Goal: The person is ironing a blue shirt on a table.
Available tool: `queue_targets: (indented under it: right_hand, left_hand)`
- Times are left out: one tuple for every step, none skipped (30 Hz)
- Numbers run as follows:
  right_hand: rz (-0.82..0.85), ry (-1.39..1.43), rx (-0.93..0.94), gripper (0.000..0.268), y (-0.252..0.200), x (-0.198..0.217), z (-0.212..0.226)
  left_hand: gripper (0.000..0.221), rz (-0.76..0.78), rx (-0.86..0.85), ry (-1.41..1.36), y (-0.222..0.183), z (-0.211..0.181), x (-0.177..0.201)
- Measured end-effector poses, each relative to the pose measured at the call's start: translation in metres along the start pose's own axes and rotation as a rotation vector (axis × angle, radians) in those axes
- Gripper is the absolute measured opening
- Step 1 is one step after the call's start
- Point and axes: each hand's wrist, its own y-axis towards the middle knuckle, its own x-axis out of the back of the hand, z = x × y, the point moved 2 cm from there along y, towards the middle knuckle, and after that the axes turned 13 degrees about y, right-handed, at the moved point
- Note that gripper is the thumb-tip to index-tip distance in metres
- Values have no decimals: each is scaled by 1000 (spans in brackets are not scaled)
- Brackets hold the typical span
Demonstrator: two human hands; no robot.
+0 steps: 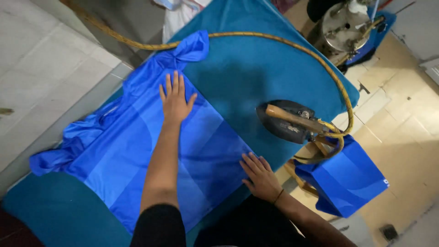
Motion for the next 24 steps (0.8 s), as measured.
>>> queue_targets:
  right_hand:
    - [58,-66,-60,66,-1,-6,-5]
    - [113,-135,-108,67,1,-10,-12]
    - [121,-136,-109,67,-3,-15,-16]
    - [118,-146,-134,68,-4,-20,-23]
    - [115,-156,-159,70,-5,-25,-28]
    - [119,-162,-157,70,-1,-23,-32]
    - [139,-108,-189,72,3,-21,-36]
    - [175,-45,-232,76,-5,-22,-32]
    - [194,-43,-243,76,-2,-18,-31]
    - [127,-53,-166,78,0,-11,-27]
    - [60,-62,-91,81,1,-3,-23]
    - [55,-75,-82,81,8,18,-23]
    - [-105,-143,-113,74,14,42,-23]
    - [-262,-210,-141,67,18,69,-22]
    - [-262,-223,-128,67,40,101,-25]
    - [-253,-371,-319,75,55,129,-26]
    - [-243,-520,-510,83,70,157,-26]
    - [-251,-521,-486,83,81,167,-32]
    - [-122,-506,-500,77,92,174,-39]
    - [14,-492,-505,75,106,181,-44]
    - [13,-496,-472,75,104,174,-56]
    - [1,-309,-414,75,102,169,-71]
    - [-6,-123,-352,76,102,164,-87]
    - [16,-129,-346,76,99,164,-69]
  left_hand:
    - [84,31,-19,-10,12,3,-16]
    - [82,55,-33,-14,26,9,-30]
    - [82,60,-28,-17,27,7,-31]
    - [79,62,-6,-51,31,8,-31]
    - [77,64,15,-84,35,9,-31]
    - [77,63,20,-89,42,8,-30]
    - [77,69,41,-104,48,8,-28]
    - [78,96,62,-125,40,6,-26]
    - [78,115,68,-135,40,6,-28]
    - [78,80,64,-118,38,5,-28]
    - [78,45,61,-102,35,5,-25]
    - [78,30,67,-105,26,-8,-12]
    - [79,-31,66,-178,17,-22,4]
    - [80,-91,70,-251,6,-36,19]
    - [80,-105,81,-255,-19,-65,29]
    - [59,-80,-113,-412,-53,-96,39]
    - [38,-55,-309,-566,-87,-128,51]
    - [38,-73,-297,-551,-122,-154,68]
    - [49,-31,-372,-620,-157,-179,90]
    - [61,13,-436,-686,-195,-199,117]
    - [61,-3,-413,-668,-206,-200,117]
    - [69,31,-431,-772,-212,-202,113]
    - [77,63,-450,-875,-218,-204,107]
    - [77,63,-428,-884,-211,-186,104]
